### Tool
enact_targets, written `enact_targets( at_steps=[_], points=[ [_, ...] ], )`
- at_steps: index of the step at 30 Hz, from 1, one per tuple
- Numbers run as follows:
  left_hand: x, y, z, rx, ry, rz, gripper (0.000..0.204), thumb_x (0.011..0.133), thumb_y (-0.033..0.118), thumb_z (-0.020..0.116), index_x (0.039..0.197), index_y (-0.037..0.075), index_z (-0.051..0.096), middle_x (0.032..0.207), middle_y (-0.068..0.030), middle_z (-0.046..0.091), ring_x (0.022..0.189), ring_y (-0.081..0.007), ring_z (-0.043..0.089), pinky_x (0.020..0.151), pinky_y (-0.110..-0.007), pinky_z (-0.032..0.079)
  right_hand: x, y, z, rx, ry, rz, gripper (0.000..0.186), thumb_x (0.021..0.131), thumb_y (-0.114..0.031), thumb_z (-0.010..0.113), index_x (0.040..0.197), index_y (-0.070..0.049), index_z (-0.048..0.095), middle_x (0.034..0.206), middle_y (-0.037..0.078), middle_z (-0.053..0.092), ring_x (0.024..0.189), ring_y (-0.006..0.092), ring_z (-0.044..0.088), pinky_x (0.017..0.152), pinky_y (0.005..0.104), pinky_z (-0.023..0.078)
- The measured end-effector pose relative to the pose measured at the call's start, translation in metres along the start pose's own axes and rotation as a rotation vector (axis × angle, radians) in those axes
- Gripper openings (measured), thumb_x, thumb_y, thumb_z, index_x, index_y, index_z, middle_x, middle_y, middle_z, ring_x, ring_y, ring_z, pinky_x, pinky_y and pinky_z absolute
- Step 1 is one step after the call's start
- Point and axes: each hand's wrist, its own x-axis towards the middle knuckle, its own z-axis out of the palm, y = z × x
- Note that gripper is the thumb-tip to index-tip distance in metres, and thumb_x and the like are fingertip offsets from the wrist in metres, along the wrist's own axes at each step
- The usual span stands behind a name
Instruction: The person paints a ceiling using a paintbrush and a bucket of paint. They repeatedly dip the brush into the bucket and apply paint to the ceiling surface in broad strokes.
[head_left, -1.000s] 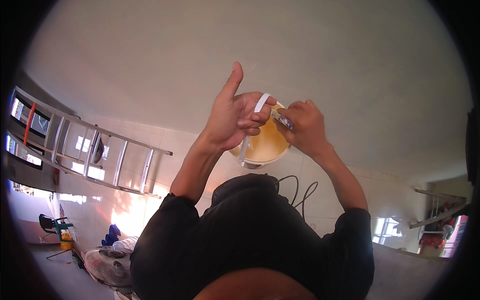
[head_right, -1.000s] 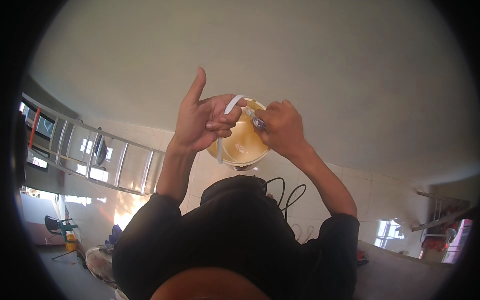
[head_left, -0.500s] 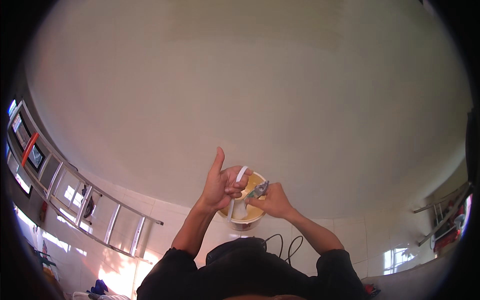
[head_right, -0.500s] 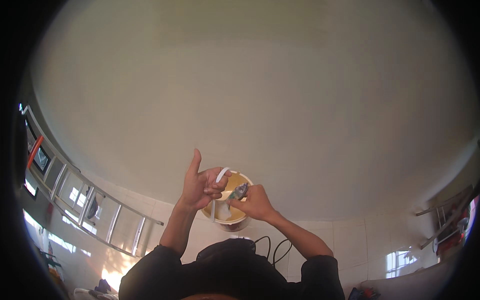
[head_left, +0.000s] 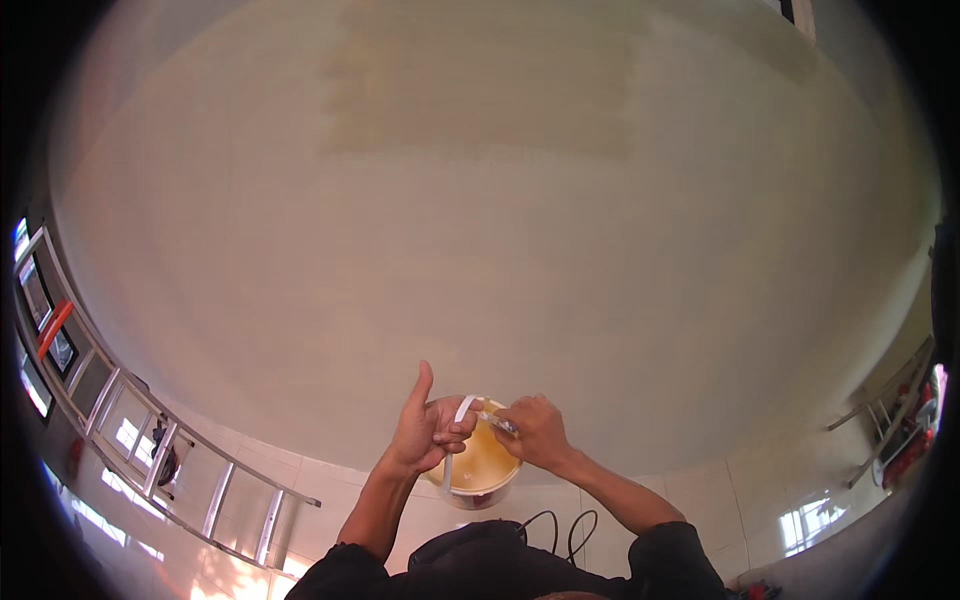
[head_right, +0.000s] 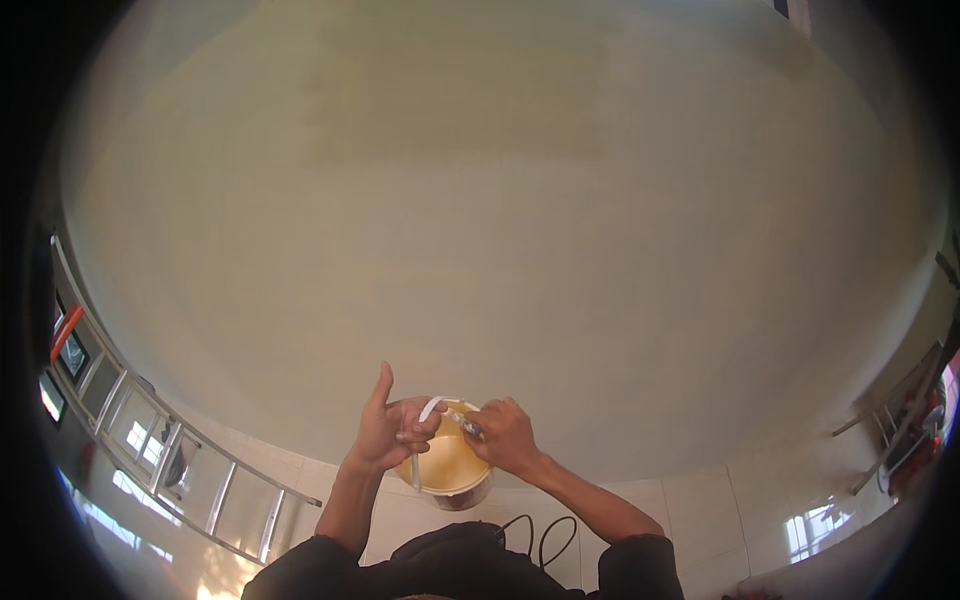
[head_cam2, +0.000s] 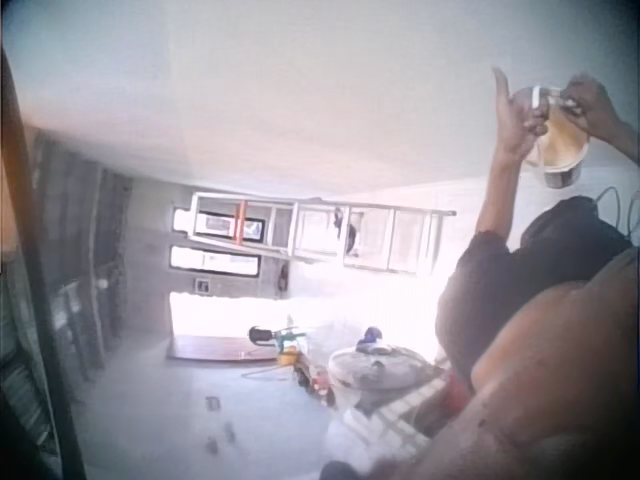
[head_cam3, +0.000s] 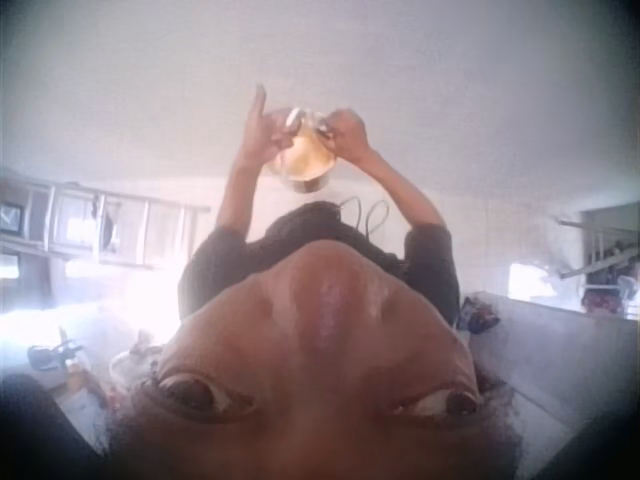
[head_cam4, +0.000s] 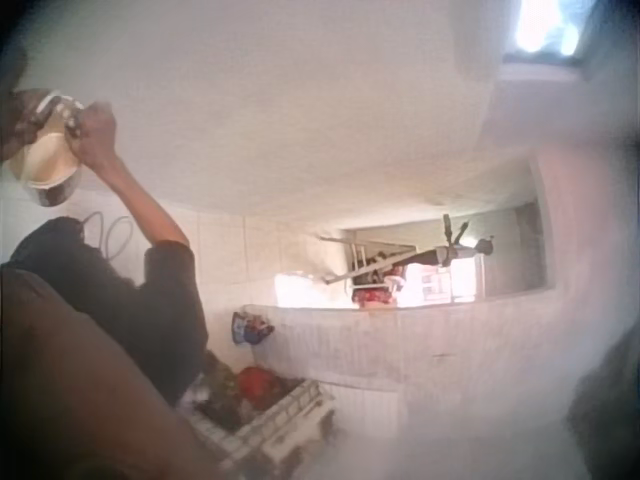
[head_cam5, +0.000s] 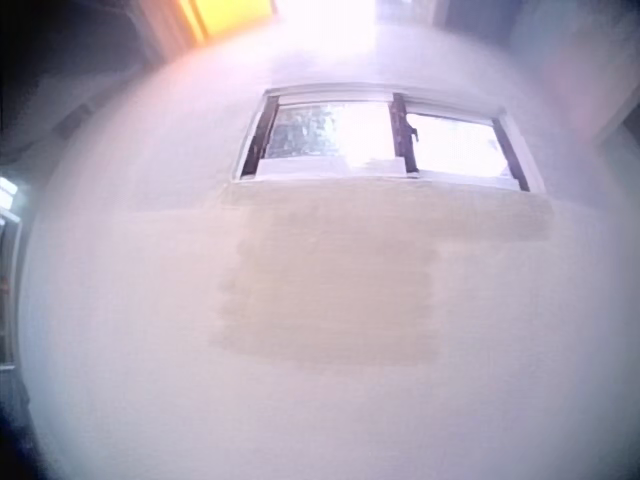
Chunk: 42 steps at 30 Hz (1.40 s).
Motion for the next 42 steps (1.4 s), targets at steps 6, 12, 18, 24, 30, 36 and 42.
enact_targets(
  at_steps=[6, 12, 18, 24, 30, 36, 42],
  points=[
    [0.002, -0.001, -0.002, 0.024, 0.064, -0.044, 0.104, 0.090, 0.089, 0.017, 0.114, -0.003, 0.060, 0.065, 0.0055, 0.038, 0.047, -0.0014, 0.023, 0.045, -0.017, 0.019, -0.001, -0.003, 0.010, -0.017, 0.166, 0.031, 0.017, 0.067, -0.013, 0.079, 0.080, -0.010, 0.070, 0.068, 0.006, 0.063, 0.068, 0.0251, 0.061, 0.064, 0.0399, 0.045],
    [0.000, -0.006, -0.001, 0.123, 0.089, 0.030, 0.101, 0.093, 0.085, 0.015, 0.110, -0.003, 0.062, 0.063, 0.0062, 0.036, 0.047, -0.0017, 0.020, 0.043, -0.017, 0.018, -0.008, -0.002, 0.007, -0.034, 0.218, 0.124, 0.015, 0.070, -0.012, 0.080, 0.083, -0.008, 0.073, 0.071, 0.006, 0.066, 0.067, 0.0251, 0.063, 0.065, 0.0393, 0.045],
    [0.007, -0.008, -0.001, 0.225, 0.134, 0.126, 0.100, 0.091, 0.088, 0.021, 0.098, -0.003, 0.062, 0.061, 0.0064, 0.033, 0.050, -0.0029, 0.018, 0.044, -0.019, 0.014, -0.018, -0.011, -0.005, 0.235, 0.149, 0.420, 0.015, 0.076, -0.015, 0.081, 0.081, -0.002, 0.074, 0.069, 0.007, 0.069, 0.064, 0.0216, 0.064, 0.062, 0.0369, 0.048],
    [0.010, -0.011, -0.007, 0.231, 0.174, 0.109, 0.102, 0.091, 0.088, 0.016, 0.103, -0.002, 0.064, 0.062, 0.0066, 0.033, 0.048, -0.0028, 0.018, 0.045, -0.019, 0.015, -0.006, -0.036, -0.005, 0.774, -0.288, 0.675, 0.020, 0.083, -0.011, 0.081, 0.089, 0.007, 0.074, 0.084, 0.010, 0.076, 0.073, 0.0113, 0.070, 0.067, 0.0267, 0.056],
    [0.010, -0.017, -0.008, 0.165, 0.229, 0.103, 0.103, 0.091, 0.088, 0.015, 0.103, -0.002, 0.064, 0.061, 0.0066, 0.034, 0.048, -0.0025, 0.018, 0.045, -0.019, 0.015, -0.009, -0.020, 0.007, 0.930, -0.292, 0.661, 0.018, 0.080, -0.014, 0.080, 0.090, 0.001, 0.077, 0.082, 0.009, 0.075, 0.074, 0.0154, 0.070, 0.068, 0.0324, 0.055],
    [0.011, -0.028, -0.015, 0.143, 0.299, 0.115, 0.102, 0.090, 0.089, 0.017, 0.104, -0.002, 0.063, 0.061, 0.0062, 0.036, 0.048, -0.0025, 0.018, 0.045, -0.018, 0.015, -0.006, 0.017, 0.028, 0.362, -0.044, 0.087, 0.017, 0.071, -0.013, 0.081, 0.087, -0.009, 0.076, 0.074, 0.007, 0.067, 0.071, 0.0258, 0.063, 0.066, 0.0386, 0.047],
    [0.012, -0.036, -0.020, 0.087, 0.338, 0.075, 0.103, 0.090, 0.089, 0.018, 0.109, -0.003, 0.062, 0.063, 0.0060, 0.035, 0.049, -0.0025, 0.018, 0.045, -0.018, 0.016, -0.006, 0.036, 0.047, 0.157, 0.023, -0.090, 0.027, 0.067, -0.012, 0.081, 0.091, -0.008, 0.071, 0.076, 0.006, 0.065, 0.074, 0.0232, 0.063, 0.066, 0.0375, 0.044]
  ],
)
